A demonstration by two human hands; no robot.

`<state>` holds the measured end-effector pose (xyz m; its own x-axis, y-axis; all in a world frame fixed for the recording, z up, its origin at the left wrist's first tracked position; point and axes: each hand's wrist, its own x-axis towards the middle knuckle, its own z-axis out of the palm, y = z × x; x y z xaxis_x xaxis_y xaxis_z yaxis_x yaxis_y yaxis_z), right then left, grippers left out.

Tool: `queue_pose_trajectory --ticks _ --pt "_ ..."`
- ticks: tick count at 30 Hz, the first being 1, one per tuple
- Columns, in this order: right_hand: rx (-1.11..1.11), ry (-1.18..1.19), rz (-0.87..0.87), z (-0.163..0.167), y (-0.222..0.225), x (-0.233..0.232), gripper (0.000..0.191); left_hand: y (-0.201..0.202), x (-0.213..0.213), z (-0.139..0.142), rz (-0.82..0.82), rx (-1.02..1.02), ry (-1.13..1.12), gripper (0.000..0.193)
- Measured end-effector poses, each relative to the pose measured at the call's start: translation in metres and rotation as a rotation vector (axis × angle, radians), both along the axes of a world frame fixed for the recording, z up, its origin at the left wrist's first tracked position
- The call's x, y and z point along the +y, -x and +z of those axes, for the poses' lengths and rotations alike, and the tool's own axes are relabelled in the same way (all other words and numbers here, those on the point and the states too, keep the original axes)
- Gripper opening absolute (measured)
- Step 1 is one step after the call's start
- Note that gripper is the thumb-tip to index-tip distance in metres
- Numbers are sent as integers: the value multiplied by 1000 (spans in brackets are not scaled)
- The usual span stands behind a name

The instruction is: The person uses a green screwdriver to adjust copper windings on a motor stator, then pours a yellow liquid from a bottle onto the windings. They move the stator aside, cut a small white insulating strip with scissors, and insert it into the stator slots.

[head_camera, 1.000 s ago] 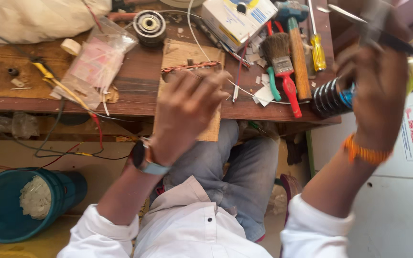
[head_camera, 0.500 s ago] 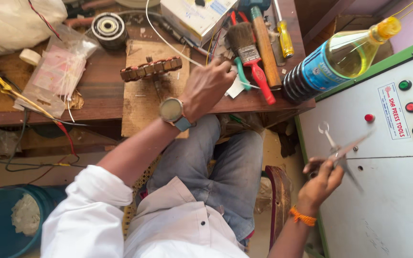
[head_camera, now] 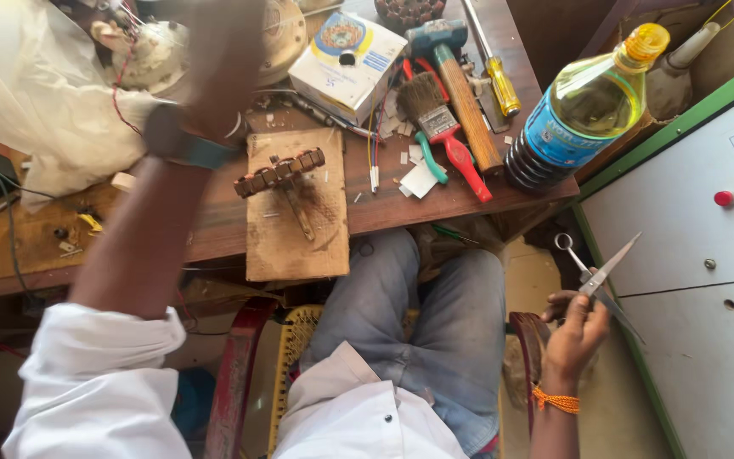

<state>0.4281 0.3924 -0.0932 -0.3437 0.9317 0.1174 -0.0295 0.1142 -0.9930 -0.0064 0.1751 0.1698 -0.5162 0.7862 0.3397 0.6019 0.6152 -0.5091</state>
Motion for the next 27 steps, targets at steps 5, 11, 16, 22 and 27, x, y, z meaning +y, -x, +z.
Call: queue_pose_trajectory --ticks 5,11,16,22,27 --pt "39 28 1 6 -1 -2 40 -29 119 -82 -792 -11 138 39" --pt "25 69 -62 8 -7 7 39 -36 173 -109 -921 -215 322 63" --pt "27 151 -41 6 -6 11 38 -27 168 -119 -990 -363 296 44" --pt "-9 182 -24 3 -6 11 37 -32 170 -115 -974 -392 351 42" --pt "25 162 -24 -2 -8 12 38 -28 168 -45 -925 -93 304 33"
